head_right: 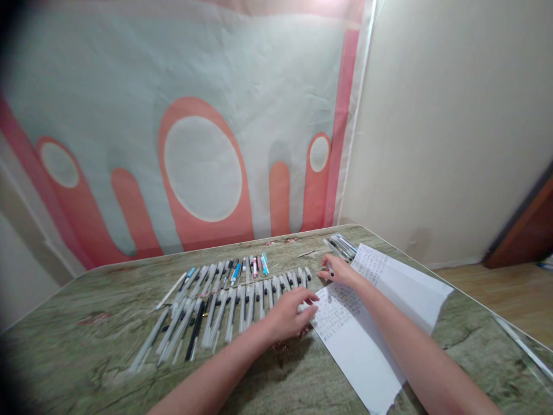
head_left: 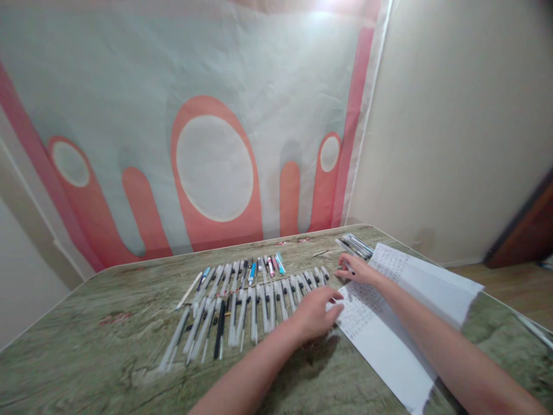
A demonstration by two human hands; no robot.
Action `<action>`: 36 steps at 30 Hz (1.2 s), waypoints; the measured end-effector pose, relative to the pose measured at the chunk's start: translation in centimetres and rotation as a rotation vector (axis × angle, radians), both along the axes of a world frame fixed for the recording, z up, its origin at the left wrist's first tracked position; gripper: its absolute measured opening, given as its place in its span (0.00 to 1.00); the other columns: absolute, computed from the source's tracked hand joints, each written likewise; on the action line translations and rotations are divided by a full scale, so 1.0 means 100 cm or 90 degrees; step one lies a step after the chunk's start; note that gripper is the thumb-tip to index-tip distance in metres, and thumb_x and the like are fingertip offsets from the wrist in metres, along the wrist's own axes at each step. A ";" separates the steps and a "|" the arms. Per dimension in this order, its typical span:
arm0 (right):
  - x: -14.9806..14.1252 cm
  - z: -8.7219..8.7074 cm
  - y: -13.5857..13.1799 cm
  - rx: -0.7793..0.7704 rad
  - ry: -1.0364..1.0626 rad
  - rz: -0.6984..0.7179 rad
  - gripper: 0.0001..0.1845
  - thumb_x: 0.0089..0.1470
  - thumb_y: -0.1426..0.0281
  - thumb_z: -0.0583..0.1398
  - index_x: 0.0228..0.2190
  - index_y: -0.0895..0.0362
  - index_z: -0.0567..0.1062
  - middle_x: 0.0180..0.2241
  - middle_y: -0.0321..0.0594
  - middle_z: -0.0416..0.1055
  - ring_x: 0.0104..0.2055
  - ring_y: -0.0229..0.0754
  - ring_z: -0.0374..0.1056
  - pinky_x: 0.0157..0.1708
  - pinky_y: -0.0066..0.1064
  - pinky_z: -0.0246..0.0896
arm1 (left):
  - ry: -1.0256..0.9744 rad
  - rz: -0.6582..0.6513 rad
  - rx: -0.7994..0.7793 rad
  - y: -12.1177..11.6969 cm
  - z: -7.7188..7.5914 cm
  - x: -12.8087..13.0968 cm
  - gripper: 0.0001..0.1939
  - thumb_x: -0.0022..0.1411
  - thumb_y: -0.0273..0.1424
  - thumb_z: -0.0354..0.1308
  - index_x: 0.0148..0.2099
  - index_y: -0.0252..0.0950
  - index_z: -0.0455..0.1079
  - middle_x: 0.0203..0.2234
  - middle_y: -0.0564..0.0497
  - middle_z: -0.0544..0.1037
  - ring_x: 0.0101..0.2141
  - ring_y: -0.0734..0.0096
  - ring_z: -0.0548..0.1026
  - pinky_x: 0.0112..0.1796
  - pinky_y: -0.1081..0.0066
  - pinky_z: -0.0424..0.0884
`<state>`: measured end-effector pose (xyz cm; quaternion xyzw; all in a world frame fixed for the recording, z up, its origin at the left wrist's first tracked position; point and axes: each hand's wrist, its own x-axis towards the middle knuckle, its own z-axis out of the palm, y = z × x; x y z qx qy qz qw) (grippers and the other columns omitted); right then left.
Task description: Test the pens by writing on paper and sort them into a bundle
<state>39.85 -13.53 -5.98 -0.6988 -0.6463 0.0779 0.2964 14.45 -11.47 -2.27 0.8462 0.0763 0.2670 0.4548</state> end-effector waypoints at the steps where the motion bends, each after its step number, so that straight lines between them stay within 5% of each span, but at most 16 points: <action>1: 0.000 0.001 -0.001 -0.002 -0.007 0.001 0.17 0.42 0.59 0.59 0.30 0.57 0.66 0.22 0.35 0.68 0.24 0.38 0.63 0.25 0.29 0.55 | 0.015 -0.021 0.079 -0.012 -0.001 -0.001 0.13 0.55 0.35 0.52 0.43 0.38 0.68 0.38 0.43 0.72 0.39 0.59 0.68 0.42 0.63 0.60; 7: -0.001 0.002 0.000 0.004 -0.057 -0.028 0.14 0.43 0.61 0.59 0.30 0.57 0.66 0.23 0.36 0.69 0.26 0.40 0.64 0.28 0.29 0.55 | 0.114 -0.057 0.309 -0.058 -0.019 0.002 0.25 0.55 0.40 0.52 0.54 0.39 0.60 0.51 0.38 0.62 0.50 0.49 0.61 0.48 0.54 0.53; 11: 0.003 -0.001 0.003 -0.020 -0.082 -0.040 0.14 0.41 0.64 0.60 0.32 0.57 0.66 0.25 0.38 0.69 0.27 0.40 0.64 0.28 0.29 0.55 | 0.157 -0.099 0.365 -0.057 -0.022 0.003 0.26 0.56 0.44 0.48 0.53 0.38 0.60 0.53 0.37 0.60 0.51 0.47 0.59 0.48 0.54 0.54; 18: 0.010 0.005 0.004 -0.038 -0.063 -0.046 0.13 0.40 0.70 0.58 0.33 0.58 0.66 0.23 0.37 0.68 0.25 0.39 0.62 0.29 0.30 0.55 | 0.252 -0.136 0.455 -0.055 -0.004 -0.002 0.29 0.59 0.48 0.36 0.56 0.38 0.55 0.55 0.38 0.56 0.54 0.52 0.54 0.50 0.51 0.49; 26: -0.001 0.006 -0.018 0.090 0.254 0.053 0.11 0.47 0.66 0.55 0.35 0.56 0.64 0.25 0.35 0.65 0.25 0.36 0.61 0.24 0.28 0.57 | 0.238 -0.163 0.473 -0.057 -0.004 -0.003 0.29 0.59 0.49 0.33 0.56 0.40 0.55 0.55 0.42 0.57 0.55 0.57 0.53 0.51 0.54 0.49; 36: -0.010 -0.008 -0.040 0.141 0.336 0.015 0.13 0.46 0.67 0.57 0.35 0.58 0.64 0.24 0.34 0.65 0.23 0.34 0.60 0.23 0.27 0.56 | 0.217 -0.128 0.442 -0.043 -0.006 -0.002 0.30 0.60 0.48 0.35 0.58 0.37 0.52 0.54 0.43 0.59 0.54 0.59 0.55 0.52 0.59 0.48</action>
